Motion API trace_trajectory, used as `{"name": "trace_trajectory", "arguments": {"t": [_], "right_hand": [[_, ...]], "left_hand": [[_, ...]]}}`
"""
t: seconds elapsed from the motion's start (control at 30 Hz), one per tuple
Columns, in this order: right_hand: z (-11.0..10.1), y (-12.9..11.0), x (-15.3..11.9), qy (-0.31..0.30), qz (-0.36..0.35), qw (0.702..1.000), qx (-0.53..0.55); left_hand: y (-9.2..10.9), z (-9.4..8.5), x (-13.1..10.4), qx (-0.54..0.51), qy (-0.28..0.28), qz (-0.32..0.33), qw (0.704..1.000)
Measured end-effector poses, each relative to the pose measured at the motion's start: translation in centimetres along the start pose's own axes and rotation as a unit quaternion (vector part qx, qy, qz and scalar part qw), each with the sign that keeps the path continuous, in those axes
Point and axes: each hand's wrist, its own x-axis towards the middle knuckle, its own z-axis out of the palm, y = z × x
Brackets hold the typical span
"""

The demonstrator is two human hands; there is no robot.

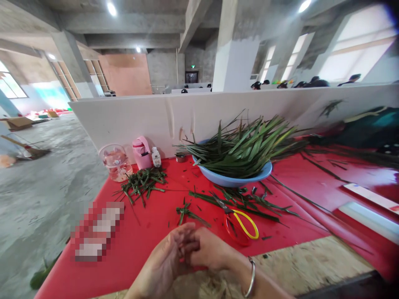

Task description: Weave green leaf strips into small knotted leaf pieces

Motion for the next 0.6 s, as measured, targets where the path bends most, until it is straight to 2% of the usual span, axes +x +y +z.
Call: {"name": "trace_trajectory", "arguments": {"t": [0.07,0.1,0.17,0.2,0.27,0.3,0.37,0.43,0.53,0.6], "right_hand": [[-1.2,0.6,0.0,0.046,-0.022,0.996,-0.068],[-1.9,0.9,0.1,0.104,-0.034,0.987,-0.120],[-3.5,1.6,0.9,0.237,-0.047,0.934,-0.264],[-4.1,1.9,1.5,0.279,-0.048,0.901,-0.328],[-4.7,2.5,2.7,0.304,-0.040,0.860,-0.409],[-4.7,2.7,3.3,0.303,-0.035,0.853,-0.424],[-4.1,3.0,4.0,0.312,-0.036,0.859,-0.405],[-2.8,2.9,4.1,0.345,-0.059,0.875,-0.336],[-0.5,2.4,3.2,0.395,-0.096,0.888,-0.216],[0.8,2.0,2.4,0.412,-0.110,0.890,-0.161]], "left_hand": [[0.2,-1.2,-1.2,0.022,0.085,0.026,0.996],[0.1,-1.8,-1.6,0.020,0.135,0.039,0.990],[-0.5,-2.9,-2.1,-0.004,0.212,0.056,0.976],[-1.1,-3.3,-2.2,-0.019,0.237,0.056,0.970],[-2.6,-3.5,-1.9,-0.046,0.266,0.042,0.962],[-3.4,-3.3,-1.6,-0.057,0.275,0.028,0.959],[-4.9,-2.6,-0.7,-0.068,0.275,0.019,0.959],[-5.7,-1.9,0.4,-0.072,0.279,0.029,0.957],[-5.7,-1.7,2.6,-0.042,0.280,0.066,0.957],[-5.2,-2.2,4.0,-0.018,0.270,0.115,0.956]]}}
